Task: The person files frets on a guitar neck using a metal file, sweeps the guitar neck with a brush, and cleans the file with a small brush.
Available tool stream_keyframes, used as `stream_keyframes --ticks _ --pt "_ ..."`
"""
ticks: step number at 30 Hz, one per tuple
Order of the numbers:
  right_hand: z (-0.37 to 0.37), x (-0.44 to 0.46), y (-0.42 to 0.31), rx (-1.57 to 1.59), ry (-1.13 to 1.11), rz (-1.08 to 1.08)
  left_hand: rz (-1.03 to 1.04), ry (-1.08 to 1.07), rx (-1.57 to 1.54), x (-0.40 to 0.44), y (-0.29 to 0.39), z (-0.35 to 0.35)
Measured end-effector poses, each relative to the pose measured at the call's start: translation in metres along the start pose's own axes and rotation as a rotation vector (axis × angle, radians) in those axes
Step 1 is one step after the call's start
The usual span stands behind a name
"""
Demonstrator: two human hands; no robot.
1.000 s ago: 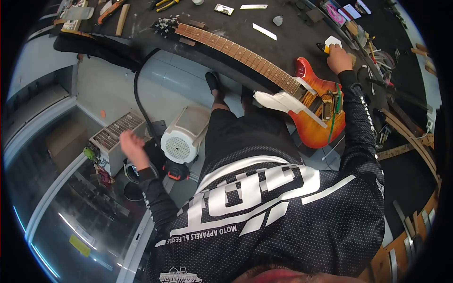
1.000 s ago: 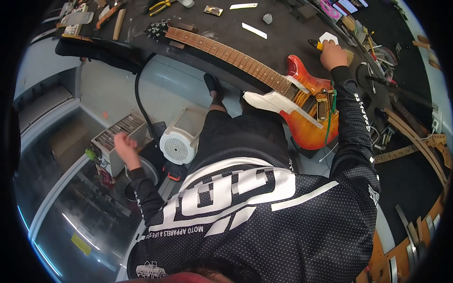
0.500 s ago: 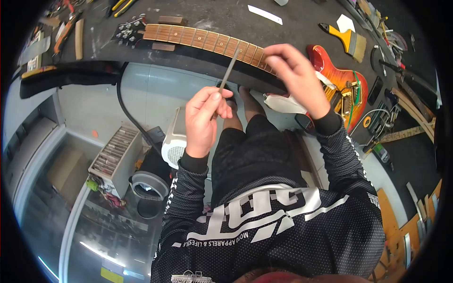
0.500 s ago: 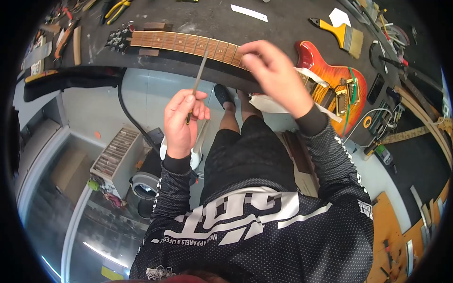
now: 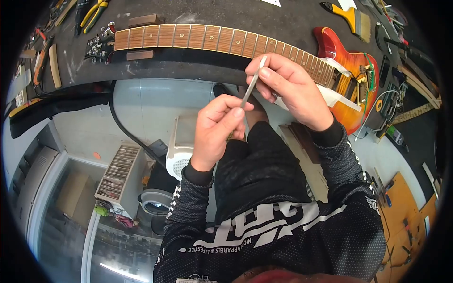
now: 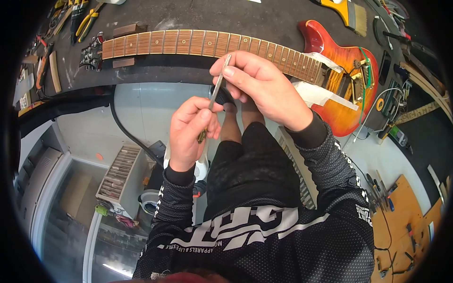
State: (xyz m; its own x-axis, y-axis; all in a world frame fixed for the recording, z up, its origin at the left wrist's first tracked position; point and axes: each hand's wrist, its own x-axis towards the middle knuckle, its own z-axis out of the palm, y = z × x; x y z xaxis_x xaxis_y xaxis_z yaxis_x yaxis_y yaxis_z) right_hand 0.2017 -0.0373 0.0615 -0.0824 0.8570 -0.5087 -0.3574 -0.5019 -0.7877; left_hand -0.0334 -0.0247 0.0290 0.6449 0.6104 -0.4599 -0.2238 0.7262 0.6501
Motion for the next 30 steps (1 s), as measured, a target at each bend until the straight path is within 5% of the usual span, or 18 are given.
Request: stream_keyframes --ticks 3,6,11,15,18,23,30 --pt "0.002 -0.003 -0.002 -0.093 0.101 -0.063 -0.012 -0.013 0.14 0.003 0.011 0.0" --pt "-0.004 0.004 0.001 -0.327 0.321 -0.29 0.247 0.117 0.447 0.015 0.02 -0.009" --pt "-0.036 0.025 0.007 -1.283 0.466 -0.751 0.612 0.21 0.813 0.044 0.03 -0.028" --pt "-0.032 0.03 0.012 -1.355 0.403 -0.742 0.338 0.067 -0.121 0.059 0.04 -0.014" --pt "-0.028 0.036 0.021 -1.396 0.421 -0.768 0.352 0.047 -0.229 0.067 0.037 -0.022" --pt "-0.009 0.02 0.023 -1.416 0.191 -0.768 0.575 0.283 0.394 0.065 0.026 -0.015" --pt "-0.031 0.029 0.023 -1.385 0.432 -0.761 0.742 0.309 1.027 0.073 0.0 -0.006"
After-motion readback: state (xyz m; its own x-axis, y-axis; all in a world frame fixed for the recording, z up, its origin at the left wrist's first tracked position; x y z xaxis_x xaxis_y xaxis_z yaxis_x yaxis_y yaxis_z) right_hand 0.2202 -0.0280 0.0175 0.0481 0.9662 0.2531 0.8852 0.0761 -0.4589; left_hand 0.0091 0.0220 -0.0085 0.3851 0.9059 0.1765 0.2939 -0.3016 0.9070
